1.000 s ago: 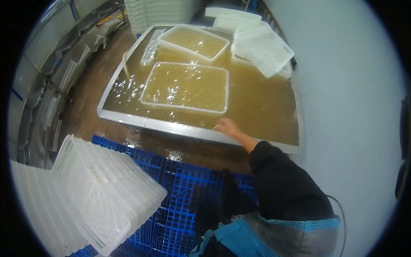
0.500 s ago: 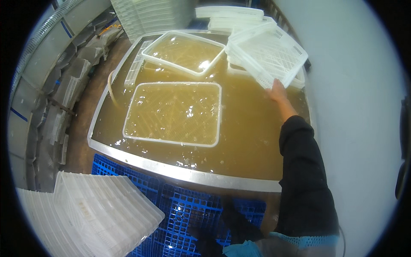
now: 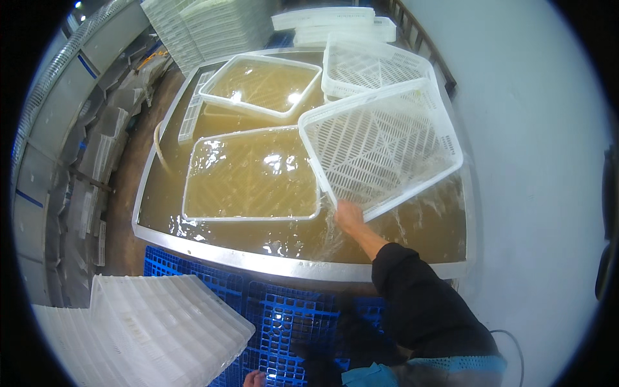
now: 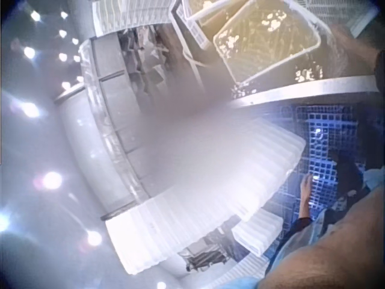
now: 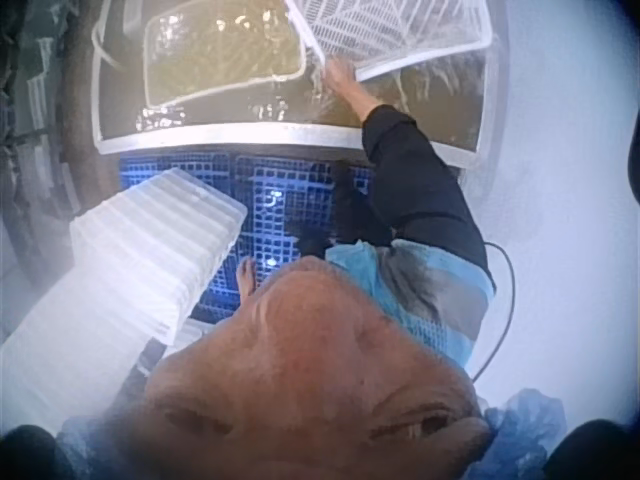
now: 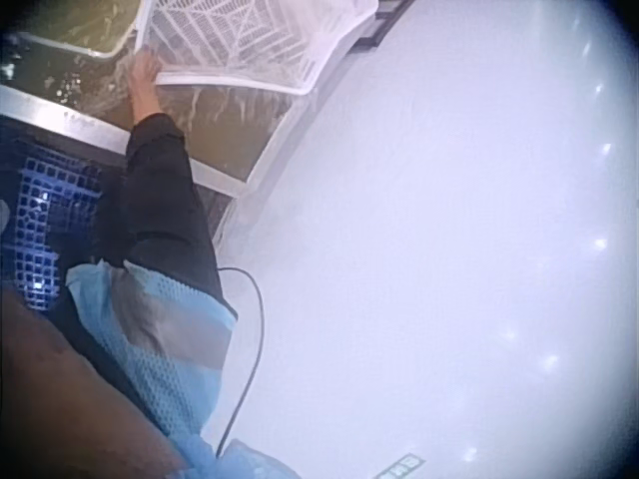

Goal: The person repeatedly picks up white plastic baskets, dips them into a water-filled tub, and places them onto a stack on a blue pallet. The person handles the baskets one at a time, rinsing them in the water and stacking them neatly.

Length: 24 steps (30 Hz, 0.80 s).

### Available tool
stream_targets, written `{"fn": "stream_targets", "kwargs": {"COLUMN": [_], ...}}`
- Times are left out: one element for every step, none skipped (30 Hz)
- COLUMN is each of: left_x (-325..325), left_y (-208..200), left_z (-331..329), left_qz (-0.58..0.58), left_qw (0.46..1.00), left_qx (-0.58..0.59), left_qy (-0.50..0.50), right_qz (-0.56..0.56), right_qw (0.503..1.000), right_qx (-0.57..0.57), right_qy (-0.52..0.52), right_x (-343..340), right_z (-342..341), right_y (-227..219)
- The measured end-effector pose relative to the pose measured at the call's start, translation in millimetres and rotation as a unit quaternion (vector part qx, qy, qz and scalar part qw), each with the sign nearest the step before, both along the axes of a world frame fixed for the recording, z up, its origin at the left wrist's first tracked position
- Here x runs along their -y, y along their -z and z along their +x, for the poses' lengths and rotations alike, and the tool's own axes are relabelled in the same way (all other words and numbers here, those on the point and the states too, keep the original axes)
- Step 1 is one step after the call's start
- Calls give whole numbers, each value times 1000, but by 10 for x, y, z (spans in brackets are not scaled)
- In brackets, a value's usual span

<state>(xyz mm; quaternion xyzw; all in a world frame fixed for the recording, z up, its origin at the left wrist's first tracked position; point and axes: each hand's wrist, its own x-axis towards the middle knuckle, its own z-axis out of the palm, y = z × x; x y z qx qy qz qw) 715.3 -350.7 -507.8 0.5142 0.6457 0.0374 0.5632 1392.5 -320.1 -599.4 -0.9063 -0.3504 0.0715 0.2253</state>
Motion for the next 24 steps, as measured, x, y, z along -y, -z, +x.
{"fn": "stream_targets", "kwargs": {"left_x": [-122, -171, -177, -169, -231, -314, -324, -309, -313, -394, -437, -462, -455, -453, -491, -566, -624, -667, -738, -811, -903, -993, -1078, -1167], "left_y": [-80, -198, -266, -333, -336, -287, -306, -299, -271, -207, -155, -152, -58, 60, 153, 251, 346, 429, 514, 588, 638, 666, 686, 693], "left_z": [167, 256, 353, 375, 392, 393, 262, 79, -100, -244, -395, -633, -755, -843, -933, -964, -947, -880, -714, -478, -189, 142, 526, 936], "left_qz": [46, 50, 54, 58, 37, 15, -12, -8, -2, 10, -6, -37, -68, -97, -105, -62, -22, 1, 66, 114, 138, 195, 261, 275], "left_qw": [996, 996, 994, 993, 992, 990, 987, 985, 983, 978, 983, 988, 991, 992, 990, 989, 983, 975, 968, 964, 964, 949, 927, 920], "left_qx": [-4, 7, 19, 32, 37, 40, 38, 41, 43, 51, 59, 47, 44, 43, 48, 30, 12, -23, -4, 25, 39, 42, 65, 78], "left_qy": [72, 80, 88, 95, 114, 135, 155, 168, 180, 200, 172, 142, 107, 68, 76, 129, 180, 223, 243, 238, 222, 245, 260, 267], "right_qz": [-5, -8, -45, -35, -39, -43, -24, -5, 33, 34, 55, 60, 26, 47, 42, 34, 36, 34, 25, 12, -7, -18, -18, -21], "right_qw": [1000, 1000, 998, 999, 998, 997, 995, 992, 987, 986, 985, 981, 979, 981, 981, 980, 975, 972, 967, 969, 968, 968, 971, 971], "right_qx": [-5, -7, -35, -37, -49, -69, -97, -128, -155, -166, -165, -181, -202, -184, -187, -191, -214, -229, -250, -244, -245, -241, -229, -231], "right_qy": [-2, 4, -6, -10, -4, 0, 3, 2, -1, -5, -8, -14, -23, -34, -39, -32, -39, -34, -33, -41, -52, -61, -65, -65], "right_x": [-48, -81, -121, -137, -146, -145, -116, -99, -62, -26, -25, -3, -28, -31, -62, -84, -120, -157, -186, -203, -209, -200, -174, -130], "right_z": [-126, -253, -312, -378, -422, -470, -528, -556, -643, -729, -756, -880, -935, -992, -1072, -1151, -1226, -1299, -1360, -1417, -1469, -1514, -1543, -1547], "right_y": [-2, -16, -43, -70, -91, -106, -100, -91, -58, -19, 13, 77, 116, 150, 176, 189, 190, 180, 157, 125, 87, 46, 0, -46]}}
